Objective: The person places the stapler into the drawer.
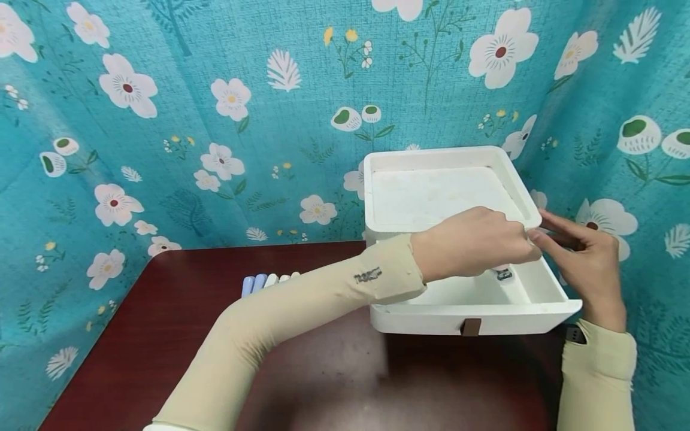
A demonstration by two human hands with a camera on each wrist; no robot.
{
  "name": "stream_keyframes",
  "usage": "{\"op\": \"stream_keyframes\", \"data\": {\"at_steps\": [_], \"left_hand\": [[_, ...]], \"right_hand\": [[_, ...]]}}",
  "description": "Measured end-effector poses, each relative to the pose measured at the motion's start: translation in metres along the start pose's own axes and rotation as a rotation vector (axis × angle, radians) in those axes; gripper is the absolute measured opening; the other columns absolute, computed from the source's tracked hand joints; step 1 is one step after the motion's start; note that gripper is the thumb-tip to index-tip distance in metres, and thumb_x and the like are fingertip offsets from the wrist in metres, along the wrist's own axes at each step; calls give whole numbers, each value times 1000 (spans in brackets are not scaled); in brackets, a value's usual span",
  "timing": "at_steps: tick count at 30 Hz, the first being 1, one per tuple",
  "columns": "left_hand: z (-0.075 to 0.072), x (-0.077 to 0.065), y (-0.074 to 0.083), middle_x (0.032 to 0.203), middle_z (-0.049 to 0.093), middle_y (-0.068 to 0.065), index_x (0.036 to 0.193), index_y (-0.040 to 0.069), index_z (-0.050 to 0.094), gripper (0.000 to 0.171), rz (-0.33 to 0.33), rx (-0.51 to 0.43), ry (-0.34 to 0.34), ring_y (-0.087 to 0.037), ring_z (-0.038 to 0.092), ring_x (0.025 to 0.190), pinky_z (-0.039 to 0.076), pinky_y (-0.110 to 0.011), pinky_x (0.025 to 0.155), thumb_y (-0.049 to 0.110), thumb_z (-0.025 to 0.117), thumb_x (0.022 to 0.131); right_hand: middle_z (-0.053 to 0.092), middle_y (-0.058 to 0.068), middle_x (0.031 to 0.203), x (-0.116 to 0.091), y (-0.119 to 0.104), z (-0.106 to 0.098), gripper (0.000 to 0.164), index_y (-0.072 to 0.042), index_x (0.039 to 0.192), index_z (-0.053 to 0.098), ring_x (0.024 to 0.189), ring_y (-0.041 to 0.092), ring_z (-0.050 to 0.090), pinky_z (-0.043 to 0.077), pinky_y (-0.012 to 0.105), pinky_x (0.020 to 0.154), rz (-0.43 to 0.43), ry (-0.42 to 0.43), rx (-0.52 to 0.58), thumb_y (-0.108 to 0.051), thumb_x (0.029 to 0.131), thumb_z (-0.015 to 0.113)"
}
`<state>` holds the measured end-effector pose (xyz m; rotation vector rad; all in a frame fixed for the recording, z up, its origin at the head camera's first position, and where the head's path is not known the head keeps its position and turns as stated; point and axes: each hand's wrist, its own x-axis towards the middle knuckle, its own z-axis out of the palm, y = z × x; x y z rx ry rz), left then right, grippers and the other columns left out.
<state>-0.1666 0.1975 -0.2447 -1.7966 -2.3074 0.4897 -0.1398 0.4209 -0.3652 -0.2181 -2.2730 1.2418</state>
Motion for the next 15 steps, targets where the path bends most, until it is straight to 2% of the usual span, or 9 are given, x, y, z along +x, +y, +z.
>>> {"op": "stream_keyframes", "data": {"at_steps": [5, 10, 15], "left_hand": [[7, 12, 6, 141, 53, 16, 137, 36, 49, 38, 29, 11, -3, -1, 50, 129, 42, -16, 104, 34, 51, 99], [12, 21, 10, 145, 49, 17, 141, 36, 46, 46, 43, 32, -41, -1, 45, 135, 37, -17, 109, 39, 55, 96], [17, 23, 10, 149, 45, 13, 143, 34, 45, 47, 46, 91, -17, -4, 42, 138, 35, -19, 111, 38, 53, 97]], "right_hand": [[60, -26, 127, -3, 2, -1, 48, -24, 136, 56, 89, -26, 52, 42, -1, 70, 25, 3, -31, -22, 89, 68], [61, -26, 125, -3, 3, 0, 49, -26, 136, 56, 88, -25, 53, 43, 0, 68, 45, 0, -39, -26, 89, 69], [62, -25, 124, -1, 4, 0, 49, -24, 136, 57, 88, -24, 55, 43, 0, 69, 26, -1, -17, -24, 88, 69]]}}
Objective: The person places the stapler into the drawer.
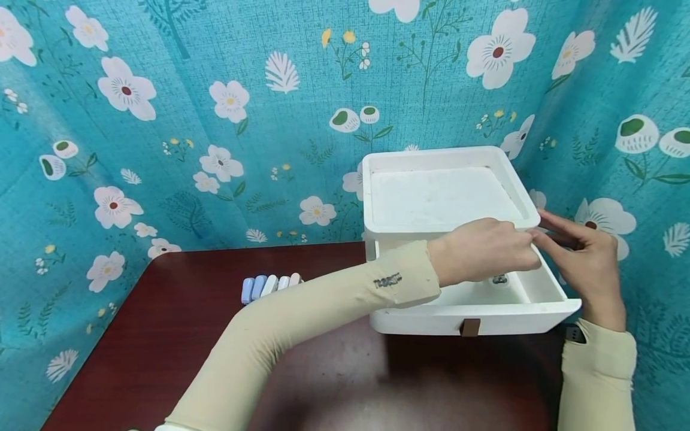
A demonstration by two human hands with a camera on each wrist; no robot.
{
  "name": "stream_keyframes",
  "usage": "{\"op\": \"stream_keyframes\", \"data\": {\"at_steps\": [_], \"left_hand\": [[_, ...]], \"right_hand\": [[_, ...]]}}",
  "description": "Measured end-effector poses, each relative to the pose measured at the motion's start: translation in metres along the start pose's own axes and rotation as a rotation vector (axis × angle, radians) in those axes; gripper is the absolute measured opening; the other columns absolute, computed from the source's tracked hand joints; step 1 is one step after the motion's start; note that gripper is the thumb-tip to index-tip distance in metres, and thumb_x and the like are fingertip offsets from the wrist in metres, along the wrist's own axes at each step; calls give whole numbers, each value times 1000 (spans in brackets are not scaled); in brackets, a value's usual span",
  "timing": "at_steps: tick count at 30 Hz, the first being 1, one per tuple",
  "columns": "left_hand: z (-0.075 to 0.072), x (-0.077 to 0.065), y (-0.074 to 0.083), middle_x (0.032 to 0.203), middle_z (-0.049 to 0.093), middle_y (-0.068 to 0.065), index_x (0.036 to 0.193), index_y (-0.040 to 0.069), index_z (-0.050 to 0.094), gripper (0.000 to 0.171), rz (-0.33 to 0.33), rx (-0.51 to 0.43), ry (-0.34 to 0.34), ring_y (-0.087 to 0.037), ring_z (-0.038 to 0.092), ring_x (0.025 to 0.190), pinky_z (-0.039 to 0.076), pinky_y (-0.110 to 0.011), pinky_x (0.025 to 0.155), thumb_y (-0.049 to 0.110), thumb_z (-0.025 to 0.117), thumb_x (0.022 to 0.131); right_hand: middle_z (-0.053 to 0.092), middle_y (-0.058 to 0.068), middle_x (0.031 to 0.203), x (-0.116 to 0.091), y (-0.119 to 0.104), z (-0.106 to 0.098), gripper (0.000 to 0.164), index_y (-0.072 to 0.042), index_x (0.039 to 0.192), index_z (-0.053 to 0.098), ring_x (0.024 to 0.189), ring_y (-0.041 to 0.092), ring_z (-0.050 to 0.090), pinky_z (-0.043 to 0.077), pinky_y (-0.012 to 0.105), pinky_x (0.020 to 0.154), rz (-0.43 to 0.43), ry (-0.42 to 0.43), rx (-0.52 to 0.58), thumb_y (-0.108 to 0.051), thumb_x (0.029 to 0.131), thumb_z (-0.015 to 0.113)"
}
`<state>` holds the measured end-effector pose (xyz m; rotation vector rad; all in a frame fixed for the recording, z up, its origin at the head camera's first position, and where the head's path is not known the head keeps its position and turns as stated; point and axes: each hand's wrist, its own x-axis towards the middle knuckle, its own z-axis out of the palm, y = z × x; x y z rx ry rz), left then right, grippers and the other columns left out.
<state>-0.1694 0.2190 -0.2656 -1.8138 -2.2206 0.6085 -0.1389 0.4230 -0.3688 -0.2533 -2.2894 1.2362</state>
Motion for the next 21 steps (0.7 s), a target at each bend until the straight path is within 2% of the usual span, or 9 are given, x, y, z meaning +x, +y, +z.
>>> {"op": "stream_keyframes", "data": {"at_steps": [4, 10, 17, 21], "left_hand": [[4, 3, 1, 149, 46, 11, 143, 33, 45, 45, 2, 30, 17, -6, 43, 138, 36, -20, 111, 37, 51, 98], [9, 9, 5, 146, 50, 10, 143, 34, 46, 43, 7, 67, -8, -6, 45, 135, 37, -21, 111, 34, 48, 100], [16, 9, 8, 145, 52, 7, 143, 31, 47, 41, 18, 159, 50, -10, 48, 135, 34, -23, 114, 30, 45, 102], [14, 7, 7, 144, 52, 9, 142, 33, 47, 41, 4, 90, 51, -8, 47, 135, 37, -21, 111, 32, 47, 101]], "right_hand": [[63, -24, 125, 0, -1, 1, 48, -24, 135, 57, 89, -23, 56, 43, 0, 70, -11, -1, 10, -22, 88, 70], [63, -25, 124, 2, -3, 2, 48, -24, 134, 59, 89, -24, 56, 42, -1, 71, -25, 3, -6, -21, 88, 71], [61, -25, 126, 3, -5, 2, 47, -28, 133, 59, 92, -25, 54, 41, 1, 77, -5, 5, -40, -25, 87, 71], [61, -23, 128, 2, -3, 1, 47, -26, 134, 59, 91, -24, 55, 42, 1, 75, -4, 8, -17, -22, 88, 70]]}}
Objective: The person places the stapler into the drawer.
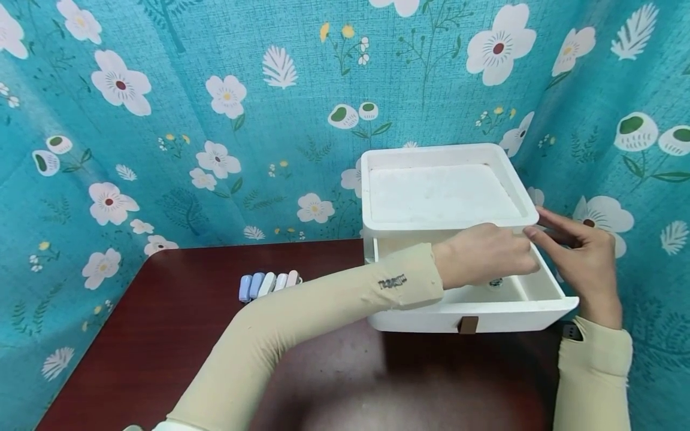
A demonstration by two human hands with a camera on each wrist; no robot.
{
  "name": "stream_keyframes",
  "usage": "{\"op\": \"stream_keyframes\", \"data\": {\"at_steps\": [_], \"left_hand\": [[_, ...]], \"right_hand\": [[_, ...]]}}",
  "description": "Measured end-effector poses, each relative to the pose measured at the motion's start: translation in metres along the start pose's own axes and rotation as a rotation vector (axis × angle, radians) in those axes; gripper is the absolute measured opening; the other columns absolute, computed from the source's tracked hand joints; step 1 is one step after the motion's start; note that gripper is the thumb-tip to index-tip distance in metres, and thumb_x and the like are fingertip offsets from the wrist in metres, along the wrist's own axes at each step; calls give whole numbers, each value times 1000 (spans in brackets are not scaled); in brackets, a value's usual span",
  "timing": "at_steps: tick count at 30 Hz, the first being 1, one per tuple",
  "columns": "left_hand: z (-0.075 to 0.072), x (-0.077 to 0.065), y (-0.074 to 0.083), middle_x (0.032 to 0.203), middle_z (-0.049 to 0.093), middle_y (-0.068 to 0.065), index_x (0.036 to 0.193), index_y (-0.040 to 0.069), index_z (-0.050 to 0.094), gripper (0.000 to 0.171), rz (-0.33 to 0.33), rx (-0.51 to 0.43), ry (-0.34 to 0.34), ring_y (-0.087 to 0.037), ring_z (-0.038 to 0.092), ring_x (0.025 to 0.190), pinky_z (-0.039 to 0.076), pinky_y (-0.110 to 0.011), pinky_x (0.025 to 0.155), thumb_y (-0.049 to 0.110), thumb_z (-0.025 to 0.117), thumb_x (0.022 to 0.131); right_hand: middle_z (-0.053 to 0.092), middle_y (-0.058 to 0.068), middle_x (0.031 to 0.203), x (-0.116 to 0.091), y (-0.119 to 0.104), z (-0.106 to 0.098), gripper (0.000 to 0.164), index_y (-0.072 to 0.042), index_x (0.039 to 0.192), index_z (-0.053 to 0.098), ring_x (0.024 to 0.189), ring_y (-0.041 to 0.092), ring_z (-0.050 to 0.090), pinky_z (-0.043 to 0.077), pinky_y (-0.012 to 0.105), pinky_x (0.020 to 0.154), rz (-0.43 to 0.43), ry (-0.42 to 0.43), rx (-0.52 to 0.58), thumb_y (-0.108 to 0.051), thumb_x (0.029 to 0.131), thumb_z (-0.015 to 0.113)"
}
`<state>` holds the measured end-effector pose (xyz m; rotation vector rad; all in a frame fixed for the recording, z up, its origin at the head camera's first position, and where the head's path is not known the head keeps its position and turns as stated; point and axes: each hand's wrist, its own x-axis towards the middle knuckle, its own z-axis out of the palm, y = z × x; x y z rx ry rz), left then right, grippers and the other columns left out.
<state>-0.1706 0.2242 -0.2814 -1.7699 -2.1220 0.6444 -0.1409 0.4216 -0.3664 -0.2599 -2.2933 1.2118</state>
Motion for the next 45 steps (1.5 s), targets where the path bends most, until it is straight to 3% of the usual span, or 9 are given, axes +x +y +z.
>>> {"op": "stream_keyframes", "data": {"at_steps": [4, 10, 14, 17, 19, 25, 33, 40, 45], "left_hand": [[-11, -2, -7, 142, 51, 15, 138, 34, 47, 43, -32, -159, -47, -3, 47, 132, 41, -15, 104, 36, 55, 96], [-36, -5, -16, 140, 52, 22, 140, 44, 42, 53, -108, -386, -216, -2, 54, 123, 45, -16, 96, 32, 61, 92], [-49, -12, -22, 135, 54, 21, 136, 43, 47, 44, -122, -483, -192, 0, 53, 113, 45, -17, 88, 26, 53, 96], [-58, -21, -29, 125, 59, 18, 135, 42, 49, 42, -126, -543, -143, -1, 52, 102, 44, -18, 80, 22, 49, 97], [-63, -28, -34, 121, 61, 17, 135, 41, 50, 42, -128, -583, -105, -1, 54, 99, 44, -18, 78, 22, 48, 97], [-75, -54, -50, 136, 56, 20, 139, 38, 48, 44, -171, -705, -65, 3, 54, 120, 47, -15, 93, 31, 54, 97], [-71, -86, -67, 138, 55, 19, 136, 35, 51, 40, -230, -727, 12, 1, 55, 117, 46, -14, 92, 32, 54, 97], [-61, -110, -71, 142, 52, 18, 141, 34, 47, 45, -283, -729, 41, 2, 51, 125, 44, -15, 99, 35, 54, 97], [-54, -132, -72, 138, 57, 15, 140, 29, 49, 45, -309, -717, 119, 1, 56, 119, 44, -15, 98, 35, 56, 96]], "right_hand": [[61, -19, 131, -1, 1, -1, 48, -24, 134, 58, 93, -23, 56, 42, 0, 73, -16, 6, 28, -19, 88, 70], [61, -26, 125, -2, 3, 0, 47, -26, 133, 59, 96, -20, 55, 40, -2, 72, -17, 23, -26, -21, 88, 70], [64, -35, 94, 0, 3, 0, 40, -18, 126, 66, 80, -14, 50, 37, -2, 69, -60, 63, -45, -16, 87, 71], [53, -30, 67, 1, 4, -1, 20, -17, 105, 75, 67, -3, 44, 33, 4, 60, -72, 90, -37, -13, 86, 72], [51, -25, 63, 0, 3, 0, 13, -18, 99, 74, 66, 2, 42, 35, 7, 60, -55, 93, -18, -14, 86, 72], [63, -33, 97, -2, 2, 2, 43, -15, 129, 64, 85, -11, 54, 41, -1, 73, -19, 39, -2, -19, 87, 72], [60, -24, 129, 0, 0, 2, 47, -29, 134, 58, 92, -21, 54, 41, -1, 72, 28, 6, 0, -23, 88, 70], [60, -22, 131, -1, -1, 3, 48, -29, 134, 58, 89, -21, 55, 43, 1, 67, 58, -9, 29, -25, 88, 70], [59, -23, 132, -2, 0, 2, 50, -30, 135, 56, 86, -22, 54, 45, 2, 63, 90, -15, 36, -27, 88, 70]]}}
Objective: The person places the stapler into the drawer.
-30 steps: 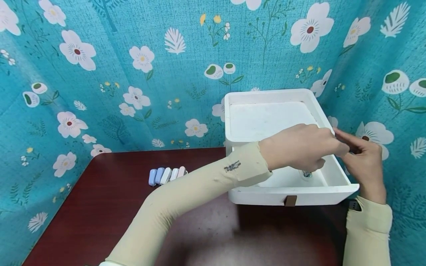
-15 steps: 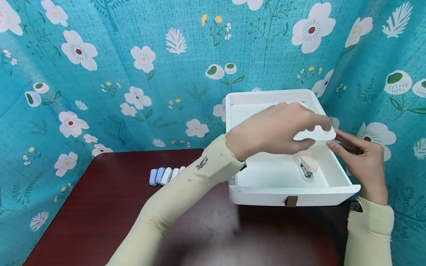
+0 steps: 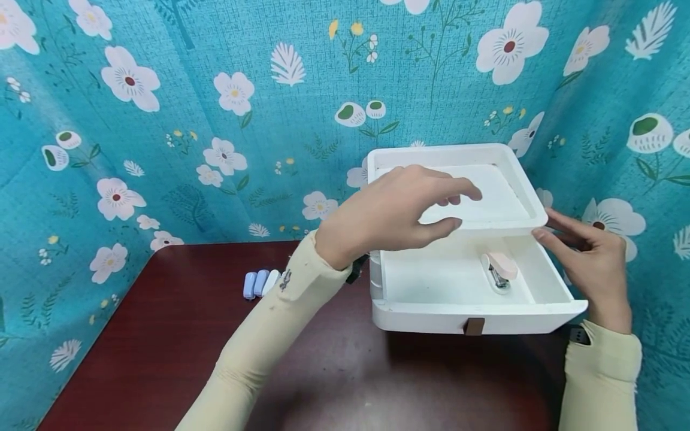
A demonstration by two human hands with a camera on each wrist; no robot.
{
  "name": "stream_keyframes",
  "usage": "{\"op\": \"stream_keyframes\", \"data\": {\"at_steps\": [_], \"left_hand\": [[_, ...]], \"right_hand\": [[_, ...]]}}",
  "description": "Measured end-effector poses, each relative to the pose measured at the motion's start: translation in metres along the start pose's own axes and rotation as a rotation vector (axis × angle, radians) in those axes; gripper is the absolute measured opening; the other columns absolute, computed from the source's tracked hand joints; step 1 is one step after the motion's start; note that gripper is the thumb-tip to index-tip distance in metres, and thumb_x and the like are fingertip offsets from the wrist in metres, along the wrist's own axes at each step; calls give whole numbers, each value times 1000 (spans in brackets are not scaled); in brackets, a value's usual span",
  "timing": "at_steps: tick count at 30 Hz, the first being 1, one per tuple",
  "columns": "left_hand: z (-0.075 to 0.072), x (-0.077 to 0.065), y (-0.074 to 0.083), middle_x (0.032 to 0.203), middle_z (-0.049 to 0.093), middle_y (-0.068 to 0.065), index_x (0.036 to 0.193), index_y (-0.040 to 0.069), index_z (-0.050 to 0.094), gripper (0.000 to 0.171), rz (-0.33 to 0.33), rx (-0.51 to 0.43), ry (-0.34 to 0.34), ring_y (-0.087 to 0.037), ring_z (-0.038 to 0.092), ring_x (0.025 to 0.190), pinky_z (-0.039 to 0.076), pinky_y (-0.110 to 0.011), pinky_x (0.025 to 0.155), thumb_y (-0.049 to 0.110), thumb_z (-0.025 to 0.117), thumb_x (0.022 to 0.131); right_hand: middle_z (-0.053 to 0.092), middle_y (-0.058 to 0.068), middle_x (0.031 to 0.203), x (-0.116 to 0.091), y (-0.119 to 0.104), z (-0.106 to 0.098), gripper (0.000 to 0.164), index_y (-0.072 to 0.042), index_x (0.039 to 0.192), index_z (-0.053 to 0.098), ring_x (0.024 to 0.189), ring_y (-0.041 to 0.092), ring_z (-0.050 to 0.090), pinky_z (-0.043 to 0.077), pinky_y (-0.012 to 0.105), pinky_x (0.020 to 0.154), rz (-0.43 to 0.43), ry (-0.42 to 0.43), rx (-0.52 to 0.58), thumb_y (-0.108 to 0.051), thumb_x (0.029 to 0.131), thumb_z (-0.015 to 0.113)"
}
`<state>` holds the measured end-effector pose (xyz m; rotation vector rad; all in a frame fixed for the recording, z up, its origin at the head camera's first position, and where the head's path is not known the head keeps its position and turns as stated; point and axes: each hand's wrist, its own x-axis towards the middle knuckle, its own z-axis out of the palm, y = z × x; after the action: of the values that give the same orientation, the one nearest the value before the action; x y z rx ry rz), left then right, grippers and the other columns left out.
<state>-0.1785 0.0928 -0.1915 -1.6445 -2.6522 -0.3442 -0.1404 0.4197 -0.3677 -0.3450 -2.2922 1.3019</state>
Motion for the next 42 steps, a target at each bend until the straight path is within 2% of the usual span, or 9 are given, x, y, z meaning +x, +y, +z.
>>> {"op": "stream_keyframes", "data": {"at_steps": [7, 11, 19, 24, 28, 35, 42], "left_hand": [[10, -24, -15, 128, 63, 13, 135, 26, 54, 39, 19, 34, 110, 0, 60, 112, 46, -16, 94, 32, 55, 96], [14, -36, -24, 125, 65, 12, 133, 25, 55, 37, 7, 29, 167, 0, 60, 110, 46, -17, 93, 30, 54, 96], [21, -62, -41, 123, 66, 10, 132, 26, 57, 36, -53, -28, 256, 0, 62, 107, 48, -18, 91, 31, 56, 96], [34, -78, -57, 116, 69, 7, 130, 23, 59, 36, -86, -95, 340, -3, 63, 102, 49, -21, 88, 30, 58, 95], [45, -90, -72, 116, 70, 2, 128, 18, 61, 35, -85, -149, 397, -6, 65, 101, 52, -23, 88, 26, 61, 94], [59, -107, -92, 116, 70, 5, 127, 19, 62, 35, -178, -130, 412, -7, 67, 99, 54, -27, 89, 28, 64, 93], [73, -123, -99, 114, 70, 6, 123, 20, 65, 34, -266, -152, 386, -6, 68, 98, 55, -28, 87, 29, 65, 91]], "right_hand": [[58, -22, 133, 0, 0, -1, 50, -31, 135, 56, 85, -23, 54, 45, 2, 61, 0, 3, -5, -27, 87, 70], [58, -23, 133, 0, 0, -1, 50, -31, 135, 56, 85, -22, 54, 45, 2, 61, 8, 1, -4, -27, 87, 70], [58, -24, 132, 1, -1, 1, 51, -31, 136, 56, 84, -22, 54, 45, 3, 60, 19, 2, -3, -29, 87, 71], [58, -23, 132, 1, -2, 2, 49, -31, 134, 57, 85, -21, 54, 44, 1, 61, 4, 14, -5, -27, 87, 71], [59, -22, 132, 0, -1, 1, 49, -31, 133, 58, 85, -22, 55, 45, 2, 61, 7, 22, 7, -27, 87, 71], [59, -22, 132, 1, 0, 0, 50, -30, 134, 58, 85, -22, 55, 44, 1, 63, 15, 17, 14, -27, 86, 72], [60, -23, 131, 1, 0, 0, 51, -29, 135, 57, 86, -22, 56, 44, 1, 63, 12, 4, 23, -26, 87, 71]]}}
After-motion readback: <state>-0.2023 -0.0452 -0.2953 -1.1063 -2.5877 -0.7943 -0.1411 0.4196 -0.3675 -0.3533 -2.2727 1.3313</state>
